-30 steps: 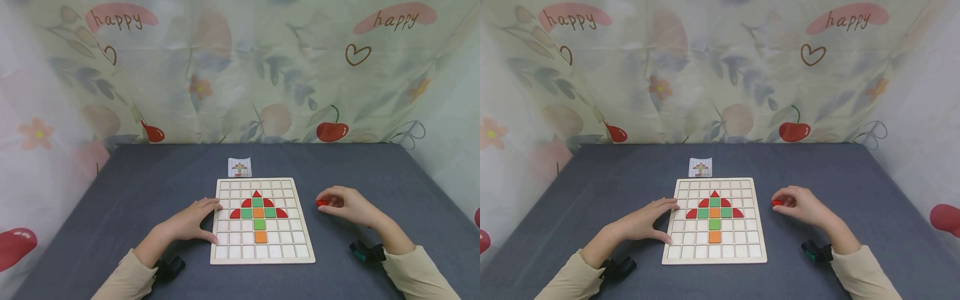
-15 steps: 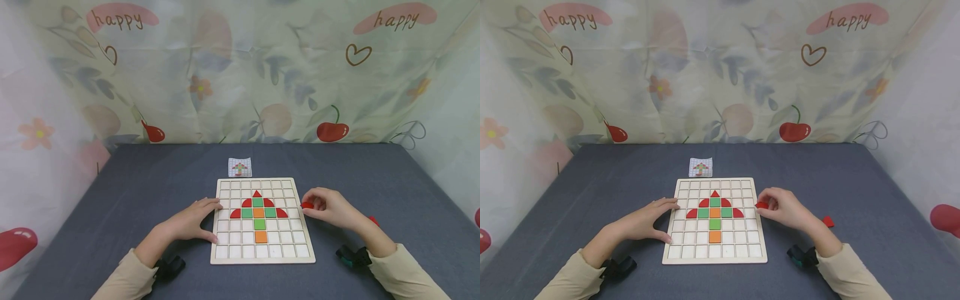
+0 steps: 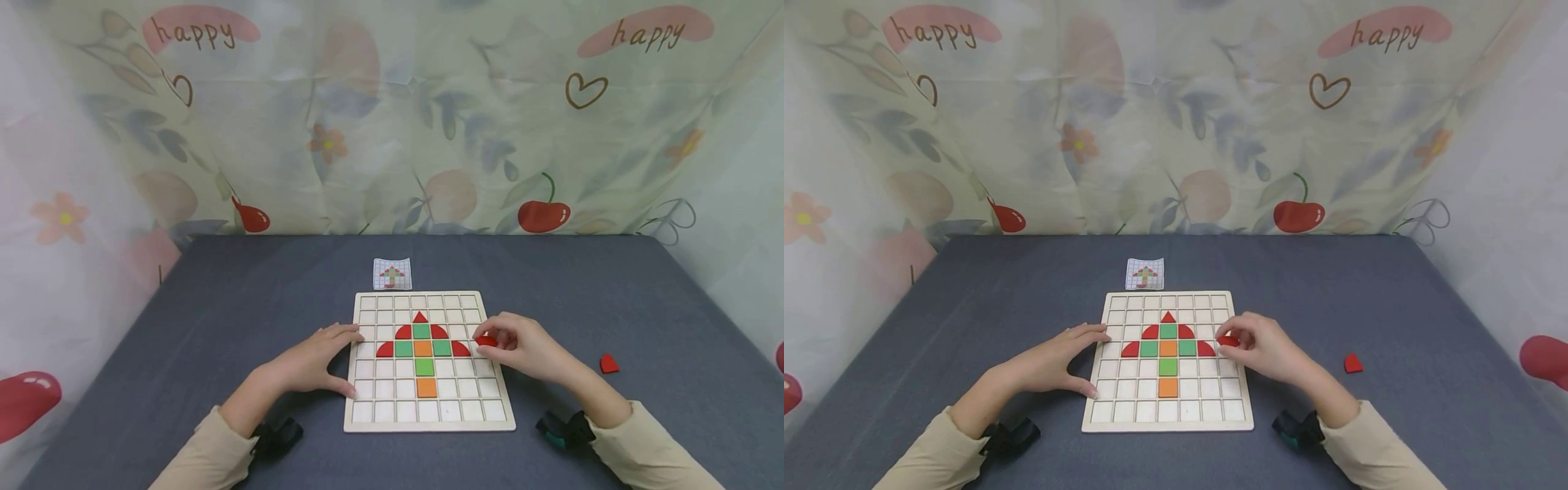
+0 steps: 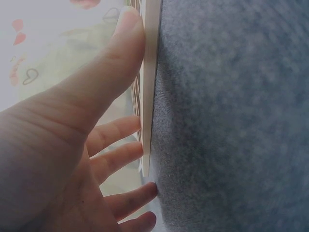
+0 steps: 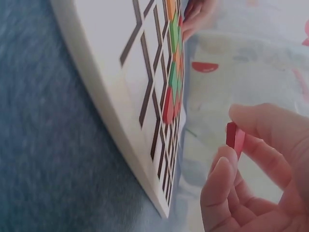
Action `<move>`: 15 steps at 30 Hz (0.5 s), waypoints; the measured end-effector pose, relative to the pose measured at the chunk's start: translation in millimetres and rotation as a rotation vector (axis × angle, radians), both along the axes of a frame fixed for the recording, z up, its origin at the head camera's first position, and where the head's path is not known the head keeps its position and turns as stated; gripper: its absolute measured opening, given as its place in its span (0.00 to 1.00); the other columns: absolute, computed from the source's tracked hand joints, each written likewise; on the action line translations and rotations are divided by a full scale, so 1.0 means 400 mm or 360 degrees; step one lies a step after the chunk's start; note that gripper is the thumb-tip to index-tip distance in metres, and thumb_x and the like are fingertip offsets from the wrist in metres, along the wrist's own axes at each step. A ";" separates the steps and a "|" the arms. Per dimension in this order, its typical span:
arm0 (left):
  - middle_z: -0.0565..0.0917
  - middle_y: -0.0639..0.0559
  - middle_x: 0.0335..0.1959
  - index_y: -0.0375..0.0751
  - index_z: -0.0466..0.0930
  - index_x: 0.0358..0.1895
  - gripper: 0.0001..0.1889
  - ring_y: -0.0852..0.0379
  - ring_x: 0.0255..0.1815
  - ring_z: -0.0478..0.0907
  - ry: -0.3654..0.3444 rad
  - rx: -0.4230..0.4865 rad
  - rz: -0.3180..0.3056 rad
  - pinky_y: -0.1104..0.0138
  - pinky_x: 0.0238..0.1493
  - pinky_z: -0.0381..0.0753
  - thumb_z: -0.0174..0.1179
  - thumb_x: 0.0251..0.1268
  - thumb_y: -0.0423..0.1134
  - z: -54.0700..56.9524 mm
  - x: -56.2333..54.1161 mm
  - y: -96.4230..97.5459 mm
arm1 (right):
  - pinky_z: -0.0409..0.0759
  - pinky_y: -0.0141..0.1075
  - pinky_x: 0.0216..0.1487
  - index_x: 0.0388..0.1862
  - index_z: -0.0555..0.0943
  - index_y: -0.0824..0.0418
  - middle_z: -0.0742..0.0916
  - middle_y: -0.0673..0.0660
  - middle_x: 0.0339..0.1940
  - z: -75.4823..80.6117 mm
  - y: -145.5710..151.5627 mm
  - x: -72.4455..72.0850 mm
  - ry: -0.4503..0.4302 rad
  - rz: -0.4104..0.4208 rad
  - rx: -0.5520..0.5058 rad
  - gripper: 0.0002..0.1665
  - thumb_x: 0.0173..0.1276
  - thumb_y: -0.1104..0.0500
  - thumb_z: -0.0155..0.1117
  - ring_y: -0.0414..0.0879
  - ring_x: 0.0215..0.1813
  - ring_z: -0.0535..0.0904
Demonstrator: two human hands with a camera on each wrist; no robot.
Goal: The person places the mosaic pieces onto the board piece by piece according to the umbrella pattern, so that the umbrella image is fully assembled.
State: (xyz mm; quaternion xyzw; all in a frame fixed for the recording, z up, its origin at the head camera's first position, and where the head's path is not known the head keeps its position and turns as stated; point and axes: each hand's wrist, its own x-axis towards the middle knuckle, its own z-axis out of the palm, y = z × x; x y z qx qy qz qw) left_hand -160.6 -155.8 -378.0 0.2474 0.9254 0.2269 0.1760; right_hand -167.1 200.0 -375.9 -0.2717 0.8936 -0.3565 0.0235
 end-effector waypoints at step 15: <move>0.61 0.43 0.71 0.41 0.65 0.65 0.45 0.40 0.73 0.54 0.0014 -0.0009 -0.0010 0.45 0.70 0.55 0.71 0.42 0.57 -0.003 -0.002 -0.001 | 0.71 0.26 0.28 0.36 0.83 0.58 0.85 0.50 0.31 0.005 -0.044 0.015 -0.0172 0.0047 -0.0049 0.07 0.59 0.58 0.68 0.33 0.27 0.71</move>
